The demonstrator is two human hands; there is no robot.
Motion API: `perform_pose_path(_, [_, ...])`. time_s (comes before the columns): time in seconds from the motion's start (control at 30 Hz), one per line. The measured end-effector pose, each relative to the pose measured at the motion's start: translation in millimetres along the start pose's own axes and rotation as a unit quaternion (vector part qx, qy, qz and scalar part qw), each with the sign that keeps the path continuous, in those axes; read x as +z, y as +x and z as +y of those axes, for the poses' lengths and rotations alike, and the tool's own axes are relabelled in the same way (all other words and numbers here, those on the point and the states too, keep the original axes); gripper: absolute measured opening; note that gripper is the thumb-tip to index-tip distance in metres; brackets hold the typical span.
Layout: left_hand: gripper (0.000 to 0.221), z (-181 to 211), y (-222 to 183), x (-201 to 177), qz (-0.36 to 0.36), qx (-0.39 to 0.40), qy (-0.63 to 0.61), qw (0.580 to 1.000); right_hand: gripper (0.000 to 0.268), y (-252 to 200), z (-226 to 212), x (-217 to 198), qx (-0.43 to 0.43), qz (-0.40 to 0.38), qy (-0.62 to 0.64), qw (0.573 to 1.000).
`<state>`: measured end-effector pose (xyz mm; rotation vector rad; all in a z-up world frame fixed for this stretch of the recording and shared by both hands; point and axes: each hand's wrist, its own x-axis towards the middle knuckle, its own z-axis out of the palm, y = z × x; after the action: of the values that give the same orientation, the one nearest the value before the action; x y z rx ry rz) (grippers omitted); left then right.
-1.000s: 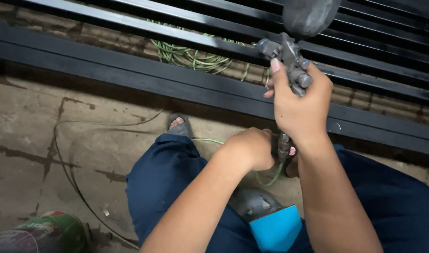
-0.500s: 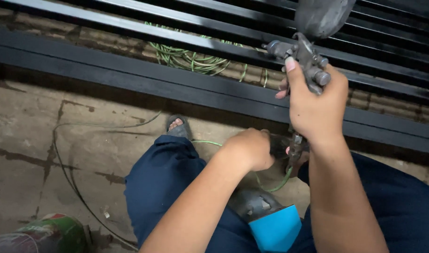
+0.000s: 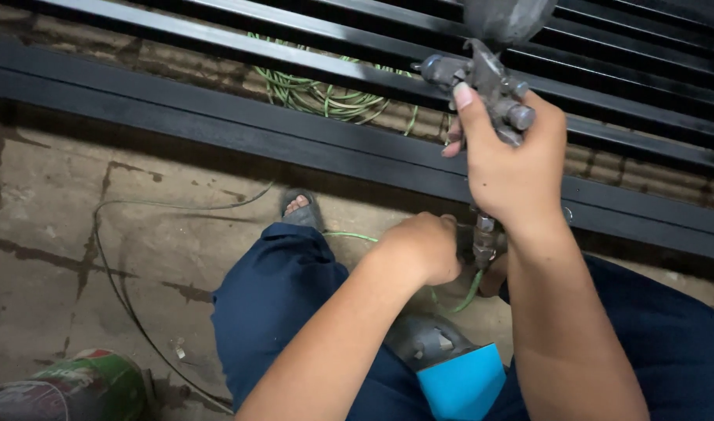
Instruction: Spray painting a set of parallel metal bars using a pneumatic spray gun
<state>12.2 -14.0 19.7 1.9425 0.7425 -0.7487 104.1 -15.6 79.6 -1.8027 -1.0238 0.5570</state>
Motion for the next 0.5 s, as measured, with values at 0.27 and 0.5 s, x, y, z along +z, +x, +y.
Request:
perform_pose_path(0.27, [0.050, 2, -1, -2, -0.006, -0.002, 0.015, 1.000, 0.024, 4, -6, 17, -0.021, -0.024, 0.008, 0.999])
perform_pose_path(0.5, [0.042, -1, -7, -7, 0.012, -0.020, -0.025, 0.999, 0.022, 8, -15, 21, -0.044, -0.079, 0.054, 0.994])
